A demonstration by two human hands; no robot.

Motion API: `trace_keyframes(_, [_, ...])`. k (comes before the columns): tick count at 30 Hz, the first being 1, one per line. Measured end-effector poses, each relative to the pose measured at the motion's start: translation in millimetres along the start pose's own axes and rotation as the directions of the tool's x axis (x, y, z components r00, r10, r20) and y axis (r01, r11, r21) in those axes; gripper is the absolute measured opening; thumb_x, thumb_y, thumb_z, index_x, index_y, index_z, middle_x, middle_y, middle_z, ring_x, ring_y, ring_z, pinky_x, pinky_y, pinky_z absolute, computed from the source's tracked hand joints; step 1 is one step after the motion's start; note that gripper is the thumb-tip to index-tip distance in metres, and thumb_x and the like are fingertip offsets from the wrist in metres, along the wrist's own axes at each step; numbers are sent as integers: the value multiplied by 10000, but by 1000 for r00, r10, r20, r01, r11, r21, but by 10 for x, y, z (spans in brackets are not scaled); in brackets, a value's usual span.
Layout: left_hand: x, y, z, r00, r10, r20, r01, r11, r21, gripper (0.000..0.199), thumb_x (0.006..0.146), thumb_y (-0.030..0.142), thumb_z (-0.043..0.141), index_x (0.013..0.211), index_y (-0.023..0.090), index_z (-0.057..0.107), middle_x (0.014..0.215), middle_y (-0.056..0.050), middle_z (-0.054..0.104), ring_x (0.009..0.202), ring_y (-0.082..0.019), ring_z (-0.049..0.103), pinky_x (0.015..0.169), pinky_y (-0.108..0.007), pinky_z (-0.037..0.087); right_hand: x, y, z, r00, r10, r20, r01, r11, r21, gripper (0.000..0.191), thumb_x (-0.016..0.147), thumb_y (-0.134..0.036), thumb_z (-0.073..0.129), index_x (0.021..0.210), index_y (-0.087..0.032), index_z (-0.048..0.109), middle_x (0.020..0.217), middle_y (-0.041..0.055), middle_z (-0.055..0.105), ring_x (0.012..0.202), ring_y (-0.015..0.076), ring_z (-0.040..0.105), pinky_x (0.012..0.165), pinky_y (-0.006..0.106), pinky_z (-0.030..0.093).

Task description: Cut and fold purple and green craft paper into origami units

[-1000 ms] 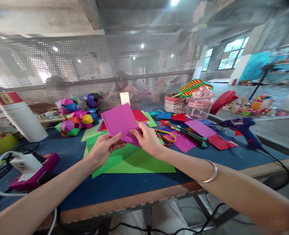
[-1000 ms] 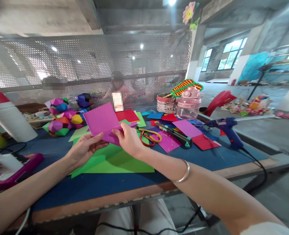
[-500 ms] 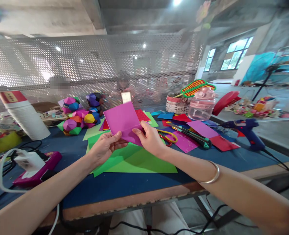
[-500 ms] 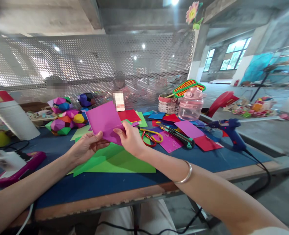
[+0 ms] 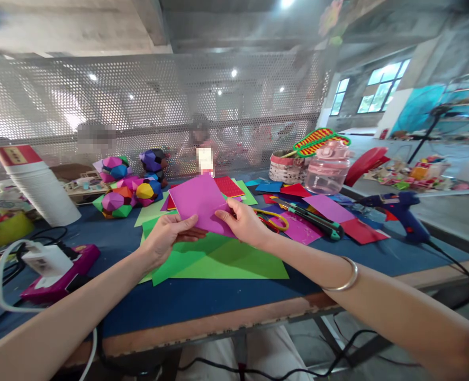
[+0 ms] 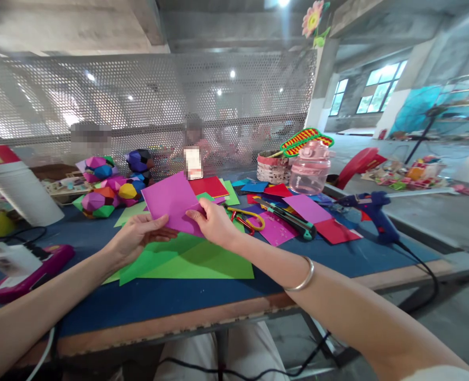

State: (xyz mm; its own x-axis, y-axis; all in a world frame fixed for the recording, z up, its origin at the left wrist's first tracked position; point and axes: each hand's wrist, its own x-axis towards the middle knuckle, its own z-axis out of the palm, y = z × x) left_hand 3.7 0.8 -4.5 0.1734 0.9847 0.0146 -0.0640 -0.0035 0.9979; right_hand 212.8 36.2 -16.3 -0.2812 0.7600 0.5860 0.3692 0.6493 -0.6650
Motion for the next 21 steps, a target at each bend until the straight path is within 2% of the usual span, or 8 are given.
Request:
trace_keyframes(4, [9, -3, -49, 999, 17, -40, -10, 986, 165, 384, 701, 500, 831, 695, 121, 768, 679, -110, 768, 610, -189, 717, 599, -246, 558, -4, 11, 13, 999, 29, 32, -28, 1000, -3, 340, 906, -414, 583, 700, -232, 383, 614, -59, 433, 557, 113, 365, 550, 267, 268])
trace_keyframes(8, [19, -1, -37, 997, 43, -60, -29, 976, 216, 385, 662, 482, 836, 554, 132, 717, 511, -71, 690, 493, -167, 650, 539, -248, 517, -3, 3, 15, 998, 39, 53, -37, 998, -42, 359, 908, -402, 587, 688, -233, 360, 612, -62, 418, 567, 111, 355, 549, 268, 251])
trace_keyframes(12, [18, -3, -24, 998, 50, -49, -37, 970, 239, 455, 684, 455, 799, 401, 156, 606, 381, -29, 554, 486, -176, 644, 547, -251, 505, 2, 2, 18, 995, 55, 89, -49, 996, -71, 375, 913, -415, 590, 681, -231, 360, 613, -65, 403, 577, 109, 345, 552, 270, 242])
trace_keyframes(17, [30, -18, -51, 998, 13, -56, 0, 973, 230, 363, 713, 420, 793, 512, 148, 660, 392, -16, 563, 443, -165, 623, 502, -237, 476, 20, 47, 2, 993, 81, 89, -70, 991, -116, 405, 915, -409, 599, 670, -234, 329, 596, -78, 357, 568, 103, 311, 554, 278, 222])
trace_keyframes(21, [46, -16, -77, 998, -51, -29, 56, 981, 184, 348, 748, 384, 767, 519, 144, 664, 371, 1, 520, 446, -139, 610, 518, -212, 489, 44, 93, -15, 990, 82, 118, -65, 988, -142, 418, 910, -429, 596, 665, -233, 321, 581, -80, 344, 564, 103, 307, 554, 275, 215])
